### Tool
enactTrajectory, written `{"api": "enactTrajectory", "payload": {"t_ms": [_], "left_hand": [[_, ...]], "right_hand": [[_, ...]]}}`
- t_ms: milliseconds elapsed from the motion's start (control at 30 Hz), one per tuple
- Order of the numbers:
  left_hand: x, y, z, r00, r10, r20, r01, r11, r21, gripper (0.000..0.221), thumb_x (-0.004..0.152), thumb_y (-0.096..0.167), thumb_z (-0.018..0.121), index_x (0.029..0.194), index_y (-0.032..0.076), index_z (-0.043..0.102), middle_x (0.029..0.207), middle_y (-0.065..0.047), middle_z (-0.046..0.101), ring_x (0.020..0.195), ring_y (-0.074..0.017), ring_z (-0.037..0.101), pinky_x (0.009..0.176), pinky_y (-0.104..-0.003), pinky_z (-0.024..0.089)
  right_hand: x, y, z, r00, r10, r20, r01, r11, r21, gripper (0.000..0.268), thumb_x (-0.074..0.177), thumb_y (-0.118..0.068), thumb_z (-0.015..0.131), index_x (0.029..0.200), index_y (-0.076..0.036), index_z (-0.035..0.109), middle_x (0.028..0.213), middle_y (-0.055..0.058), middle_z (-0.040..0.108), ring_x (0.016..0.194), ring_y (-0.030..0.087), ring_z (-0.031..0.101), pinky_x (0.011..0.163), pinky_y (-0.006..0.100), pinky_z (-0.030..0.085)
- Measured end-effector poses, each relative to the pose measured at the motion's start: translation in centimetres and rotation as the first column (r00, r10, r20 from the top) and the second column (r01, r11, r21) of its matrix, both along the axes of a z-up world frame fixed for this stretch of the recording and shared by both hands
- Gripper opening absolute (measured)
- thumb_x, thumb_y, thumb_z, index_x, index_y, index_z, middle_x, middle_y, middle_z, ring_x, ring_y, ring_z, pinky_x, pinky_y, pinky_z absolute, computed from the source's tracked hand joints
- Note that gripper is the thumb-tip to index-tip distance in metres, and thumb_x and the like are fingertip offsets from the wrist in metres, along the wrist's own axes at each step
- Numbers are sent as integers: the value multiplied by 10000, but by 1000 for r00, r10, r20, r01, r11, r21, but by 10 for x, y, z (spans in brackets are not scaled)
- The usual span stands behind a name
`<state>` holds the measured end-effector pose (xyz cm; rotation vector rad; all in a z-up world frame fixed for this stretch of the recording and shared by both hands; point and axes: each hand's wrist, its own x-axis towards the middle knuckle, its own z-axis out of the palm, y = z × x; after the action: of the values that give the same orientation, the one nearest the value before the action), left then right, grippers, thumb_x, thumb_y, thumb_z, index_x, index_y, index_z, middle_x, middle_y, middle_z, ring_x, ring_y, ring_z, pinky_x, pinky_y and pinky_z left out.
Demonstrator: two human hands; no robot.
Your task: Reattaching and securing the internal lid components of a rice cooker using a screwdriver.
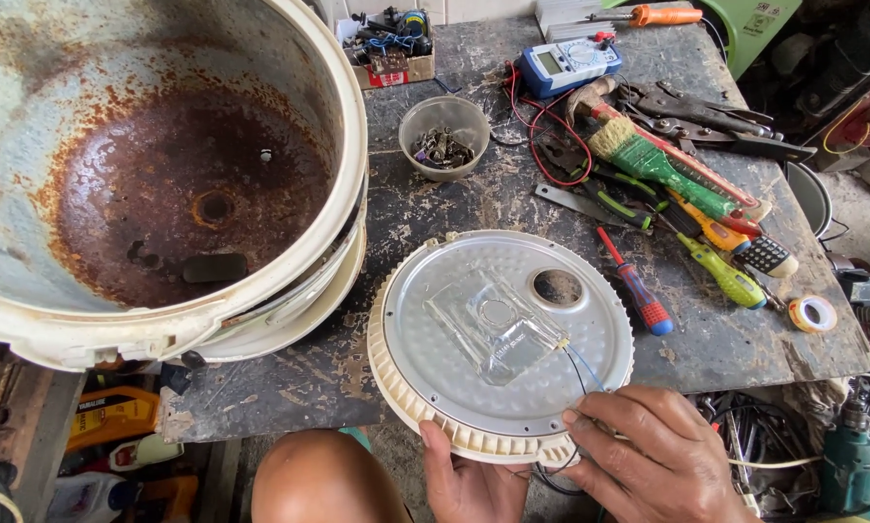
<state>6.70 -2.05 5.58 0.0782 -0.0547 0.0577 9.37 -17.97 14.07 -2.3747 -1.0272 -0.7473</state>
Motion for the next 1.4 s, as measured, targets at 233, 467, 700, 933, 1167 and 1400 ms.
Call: {"api": "enactTrajectory", "payload": {"t_ms": [233, 467, 700, 933, 1167, 1400], "left_hand": [[20, 9, 70, 607, 22, -794, -30, 1000, 4, 768, 918, 415, 347, 1546, -10, 471, 1490, -317, 545, 1333, -485, 499, 1079, -656, 385], [11, 17, 42, 557, 69, -828, 335, 893, 300, 725, 697, 140, 742, 1416, 101, 655, 1176, -176, 781, 920, -332, 715, 543, -389, 527], [0, 27, 30, 520, 21, -854, 535, 771, 345, 550, 763, 206, 751, 1293, 62, 725, 1088, -159, 801, 885, -294, 730, 657, -364, 577], [-2, 31, 21, 486, 42, -873, 624, 683, 380, 246, 922, 165, 723, 1072, -25, 766, 873, -158, 734, 674, -277, 704, 715, -391, 672], [-6, 26, 2, 568, 63, -820, 525, 739, 421, 148, 898, 93, 727, 916, -54, 729, 734, -131, 674, 614, -240, 679, 702, -406, 681], [-1, 28, 26, 572, 50, -819, 541, 727, 423, 149, 931, 112, 648, 999, -15, 686, 832, -134, 623, 684, -240, 623, 643, -367, 645]], "right_hand": [[-2, 1, -7, 1000, 14, 21, -12, 993, -121, 271, 955, -352, 667, 1042, -104, 736, 1123, 67, 727, 979, 226, 694, 976, 440, 512], [-1, 7, -24, 991, 94, 93, -79, 985, -156, 190, 962, -241, 670, 991, -58, 714, 1033, 103, 711, 899, 245, 683, 965, 462, 553], [-1, 5, -27, 991, 129, 47, -116, 970, -215, 178, 975, -208, 647, 990, -39, 702, 1049, 110, 697, 937, 257, 680, 965, 474, 556], [-5, 5, -41, 989, 141, -51, -149, 953, -263, 146, 976, -155, 629, 926, -24, 669, 1021, 151, 702, 938, 314, 684, 992, 526, 556], [-3, 7, -49, 995, 102, -21, -104, 957, -271, 130, 973, -188, 620, 1042, -92, 675, 1064, 99, 674, 979, 296, 661, 1011, 476, 531], [-7, 16, -51, 996, 84, 31, -72, 957, -281, 192, 970, -157, 587, 1095, -55, 691, 1072, 94, 667, 940, 258, 650, 1005, 471, 522]]}}
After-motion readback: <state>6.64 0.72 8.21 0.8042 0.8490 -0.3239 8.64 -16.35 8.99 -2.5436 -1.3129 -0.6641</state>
